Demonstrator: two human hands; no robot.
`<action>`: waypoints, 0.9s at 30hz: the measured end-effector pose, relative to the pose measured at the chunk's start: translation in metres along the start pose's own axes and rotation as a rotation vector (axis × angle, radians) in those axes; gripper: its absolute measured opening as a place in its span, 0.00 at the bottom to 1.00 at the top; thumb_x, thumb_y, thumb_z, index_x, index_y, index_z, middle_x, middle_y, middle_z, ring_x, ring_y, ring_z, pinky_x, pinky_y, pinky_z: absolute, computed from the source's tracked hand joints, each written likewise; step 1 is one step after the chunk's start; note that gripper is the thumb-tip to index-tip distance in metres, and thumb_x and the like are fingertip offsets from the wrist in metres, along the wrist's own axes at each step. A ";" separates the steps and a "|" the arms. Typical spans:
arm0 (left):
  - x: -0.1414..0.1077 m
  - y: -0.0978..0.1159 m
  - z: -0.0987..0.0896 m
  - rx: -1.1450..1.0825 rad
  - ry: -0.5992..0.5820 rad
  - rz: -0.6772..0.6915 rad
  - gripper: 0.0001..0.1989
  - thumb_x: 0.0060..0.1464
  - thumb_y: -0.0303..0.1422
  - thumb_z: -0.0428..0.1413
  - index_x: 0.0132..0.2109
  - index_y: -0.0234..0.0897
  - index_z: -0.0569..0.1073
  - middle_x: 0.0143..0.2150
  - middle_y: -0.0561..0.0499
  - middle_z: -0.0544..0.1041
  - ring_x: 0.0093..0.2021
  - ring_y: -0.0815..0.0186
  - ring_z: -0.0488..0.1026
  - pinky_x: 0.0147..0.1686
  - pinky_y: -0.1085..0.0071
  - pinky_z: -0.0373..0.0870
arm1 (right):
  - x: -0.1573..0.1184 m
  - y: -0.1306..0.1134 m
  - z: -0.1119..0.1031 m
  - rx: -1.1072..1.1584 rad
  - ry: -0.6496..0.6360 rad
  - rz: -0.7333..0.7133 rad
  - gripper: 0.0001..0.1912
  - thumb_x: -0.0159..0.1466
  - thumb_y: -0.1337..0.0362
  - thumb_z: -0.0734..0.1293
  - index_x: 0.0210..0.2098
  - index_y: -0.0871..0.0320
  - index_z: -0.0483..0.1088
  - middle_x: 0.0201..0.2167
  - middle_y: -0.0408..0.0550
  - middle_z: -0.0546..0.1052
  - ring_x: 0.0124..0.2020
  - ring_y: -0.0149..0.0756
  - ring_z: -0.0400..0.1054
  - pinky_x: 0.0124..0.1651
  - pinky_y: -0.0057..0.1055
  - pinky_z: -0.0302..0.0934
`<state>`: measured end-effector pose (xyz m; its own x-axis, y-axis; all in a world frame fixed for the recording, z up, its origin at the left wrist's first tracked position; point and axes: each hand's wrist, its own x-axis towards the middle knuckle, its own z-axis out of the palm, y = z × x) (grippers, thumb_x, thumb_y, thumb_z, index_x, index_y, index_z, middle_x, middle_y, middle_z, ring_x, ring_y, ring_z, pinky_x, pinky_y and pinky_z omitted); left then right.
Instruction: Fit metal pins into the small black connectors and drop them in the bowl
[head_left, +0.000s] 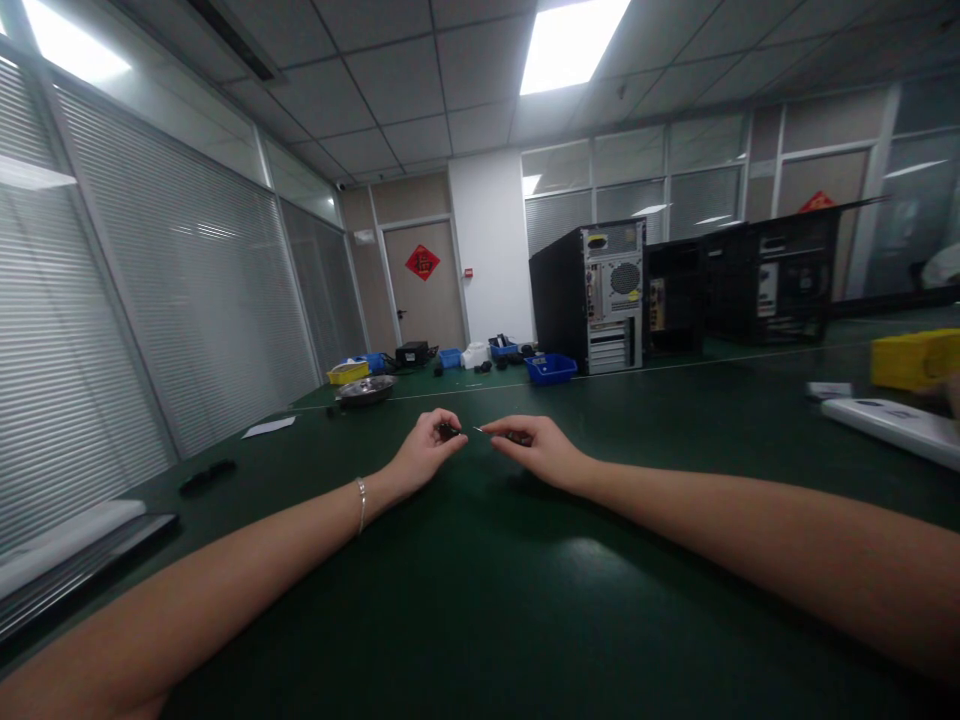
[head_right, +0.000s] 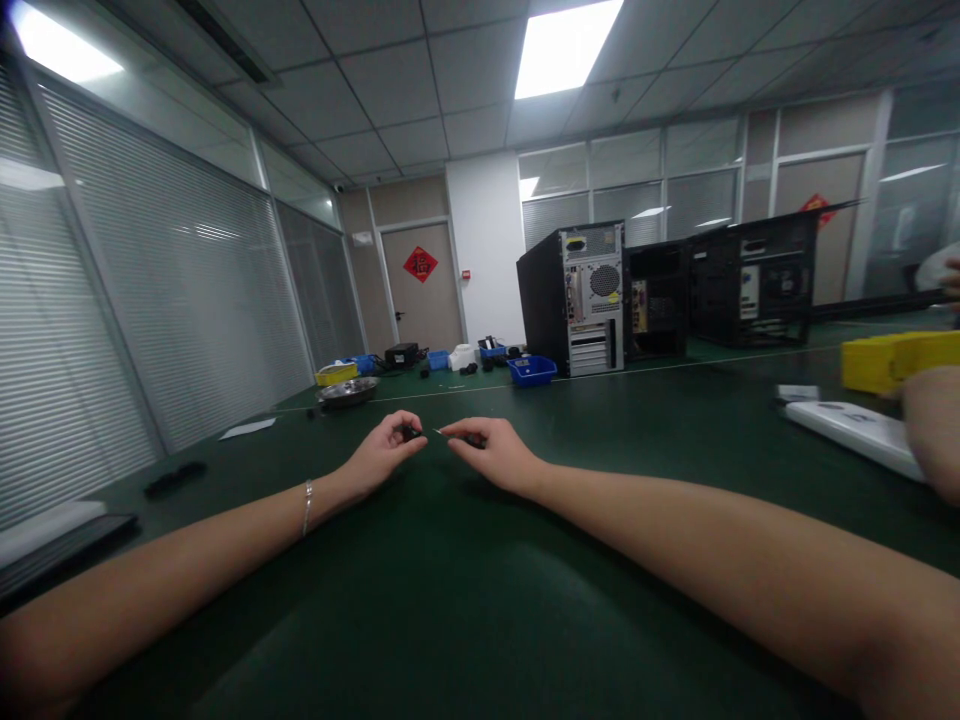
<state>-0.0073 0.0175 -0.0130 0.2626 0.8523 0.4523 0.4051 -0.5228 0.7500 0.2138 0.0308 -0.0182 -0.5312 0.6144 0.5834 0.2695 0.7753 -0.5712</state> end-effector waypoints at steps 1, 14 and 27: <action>0.000 0.000 0.000 0.019 -0.011 0.013 0.14 0.49 0.38 0.56 0.41 0.35 0.68 0.40 0.49 0.66 0.35 0.68 0.64 0.36 0.71 0.64 | 0.000 -0.001 0.000 0.003 -0.005 -0.003 0.15 0.61 0.61 0.62 0.46 0.58 0.71 0.41 0.48 0.75 0.40 0.38 0.67 0.43 0.34 0.61; -0.005 0.007 0.006 -0.292 -0.187 -0.077 0.19 0.51 0.34 0.55 0.50 0.33 0.65 0.39 0.46 0.72 0.39 0.64 0.71 0.43 0.65 0.66 | 0.000 -0.002 0.000 -0.049 -0.007 -0.009 0.14 0.62 0.63 0.62 0.46 0.56 0.71 0.40 0.46 0.75 0.39 0.37 0.67 0.41 0.32 0.60; -0.001 0.006 0.003 -0.266 -0.113 -0.016 0.14 0.51 0.34 0.54 0.45 0.34 0.70 0.43 0.44 0.73 0.42 0.63 0.71 0.43 0.64 0.67 | -0.001 -0.008 -0.003 -0.073 -0.034 -0.024 0.14 0.61 0.64 0.62 0.46 0.56 0.71 0.42 0.47 0.74 0.40 0.36 0.67 0.41 0.31 0.61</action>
<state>-0.0023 0.0129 -0.0105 0.3599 0.8455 0.3944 0.1702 -0.4751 0.8633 0.2144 0.0244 -0.0130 -0.5649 0.5912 0.5757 0.3138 0.7991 -0.5127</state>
